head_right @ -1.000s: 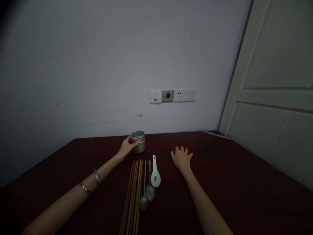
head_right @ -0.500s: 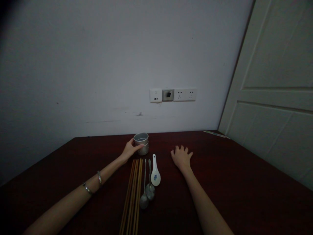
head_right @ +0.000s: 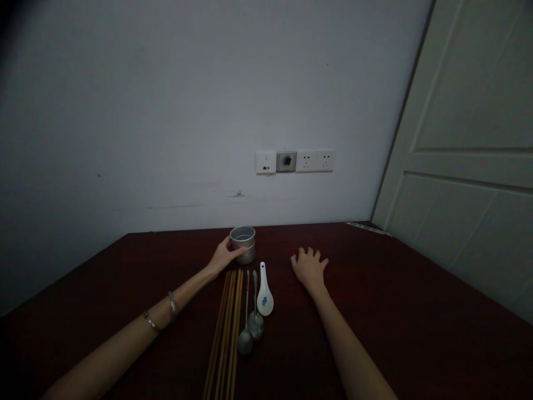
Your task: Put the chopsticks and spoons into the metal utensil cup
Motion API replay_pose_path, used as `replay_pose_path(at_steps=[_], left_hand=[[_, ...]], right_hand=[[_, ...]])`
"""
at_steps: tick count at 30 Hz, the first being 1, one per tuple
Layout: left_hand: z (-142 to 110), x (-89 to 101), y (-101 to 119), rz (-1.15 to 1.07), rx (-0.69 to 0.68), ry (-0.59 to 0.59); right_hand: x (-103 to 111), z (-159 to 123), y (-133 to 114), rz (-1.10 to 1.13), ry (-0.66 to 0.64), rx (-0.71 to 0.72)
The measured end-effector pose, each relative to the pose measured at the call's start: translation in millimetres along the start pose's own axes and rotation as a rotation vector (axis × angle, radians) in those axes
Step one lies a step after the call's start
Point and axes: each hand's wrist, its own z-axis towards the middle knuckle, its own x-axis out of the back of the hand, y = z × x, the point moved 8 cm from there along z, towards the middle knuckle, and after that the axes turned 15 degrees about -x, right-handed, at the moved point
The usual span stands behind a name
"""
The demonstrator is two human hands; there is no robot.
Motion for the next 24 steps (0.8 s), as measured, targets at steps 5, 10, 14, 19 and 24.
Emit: replay_pose_path(at_steps=[5, 10, 14, 19, 24], left_hand=[[-2, -3.7, -2, -0.031, 0.004, -0.013], [-1, 0.0, -5, -0.008, -0.01, -0.039], [-4, 9.5, -7, 0.114, -0.005, -0.195], [-21, 32.7, -24, 0.285, 0.186, -0.437], [-32, 52.4, -30, 0.187, 0.266, -0.494]], right_hand=[[0, 0, 0, 0.005, -0.001, 0.003], [0, 0, 0, 0.02, 0.005, 0.01], [1, 0, 0, 0.013, -0.003, 0.004], [1, 0, 0, 0.004, -0.017, -0.002], [-1, 0, 0, -0.012, -0.045, -0.001]])
